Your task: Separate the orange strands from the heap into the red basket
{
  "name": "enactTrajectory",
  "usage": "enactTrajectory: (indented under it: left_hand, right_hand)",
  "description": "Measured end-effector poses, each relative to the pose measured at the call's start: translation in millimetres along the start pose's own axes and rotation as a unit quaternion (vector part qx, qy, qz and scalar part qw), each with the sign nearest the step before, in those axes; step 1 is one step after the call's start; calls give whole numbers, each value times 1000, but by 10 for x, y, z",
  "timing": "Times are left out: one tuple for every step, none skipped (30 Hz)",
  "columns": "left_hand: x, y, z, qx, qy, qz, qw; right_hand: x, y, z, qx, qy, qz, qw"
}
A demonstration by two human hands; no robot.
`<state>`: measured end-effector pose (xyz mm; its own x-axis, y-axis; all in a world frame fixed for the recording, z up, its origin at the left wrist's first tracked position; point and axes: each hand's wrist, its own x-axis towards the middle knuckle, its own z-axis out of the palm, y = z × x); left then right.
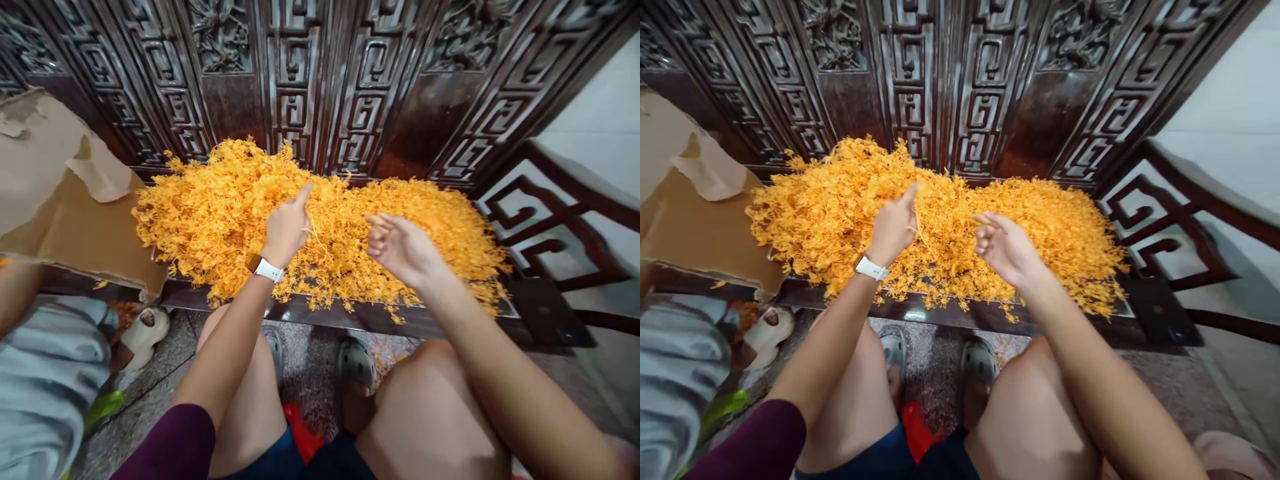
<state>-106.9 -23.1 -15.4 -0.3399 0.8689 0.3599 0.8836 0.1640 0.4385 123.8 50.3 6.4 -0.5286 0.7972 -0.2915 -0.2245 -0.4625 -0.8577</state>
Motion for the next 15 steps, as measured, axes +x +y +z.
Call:
enactTrajectory:
  left_hand:
    - [-37, 91, 5, 35, -23, 14, 999]
    - [-69, 166, 11, 60, -40, 26, 997]
    - [-96, 224, 20, 77, -51, 35, 995]
    - [-118, 264, 32, 88, -57, 42, 994]
    - [-137, 289, 46, 96, -57, 49, 993]
    - [-152, 301, 60, 101, -53, 54, 992]
    - [-165, 305, 73, 105, -48, 57, 992]
    - [-175, 304, 83, 109, -44, 59, 991]
    - [-183, 302, 90, 114, -41, 61, 991]
    - [-189, 299, 94, 119, -41, 64, 990]
    - [-192, 296, 98, 123, -42, 68, 989]
    - [-191, 293, 102, 126, -44, 72, 988]
    - [-186, 286, 108, 126, -46, 74, 988]
    - [-177, 277, 119, 120, -46, 74, 989]
    - [-164, 264, 132, 108, -43, 69, 991]
  right_hand:
    - [-21, 45, 54, -28, -18, -13, 999]
    - [-45, 85, 104, -53, -30, -28, 998]
    - [-67, 119, 147, -73, -37, -41, 996]
    - [-86, 143, 179, -86, -42, -50, 994]
    - [-100, 157, 199, -91, -48, -50, 993]
    - [-109, 162, 209, -91, -57, -44, 993]
    - [-115, 161, 210, -88, -66, -34, 993]
    - [-119, 156, 206, -84, -73, -23, 994]
    - [-121, 152, 199, -80, -75, -12, 994]
    - [-123, 150, 191, -77, -72, -4, 994]
    - [-126, 153, 185, -78, -64, -2, 995]
    - [-131, 160, 182, -84, -56, -3, 995]
    - [-138, 173, 182, -90, -51, -2, 995]
    - [-147, 188, 186, -94, -51, 0, 994]
    - [-159, 205, 194, -92, -51, 1, 994]
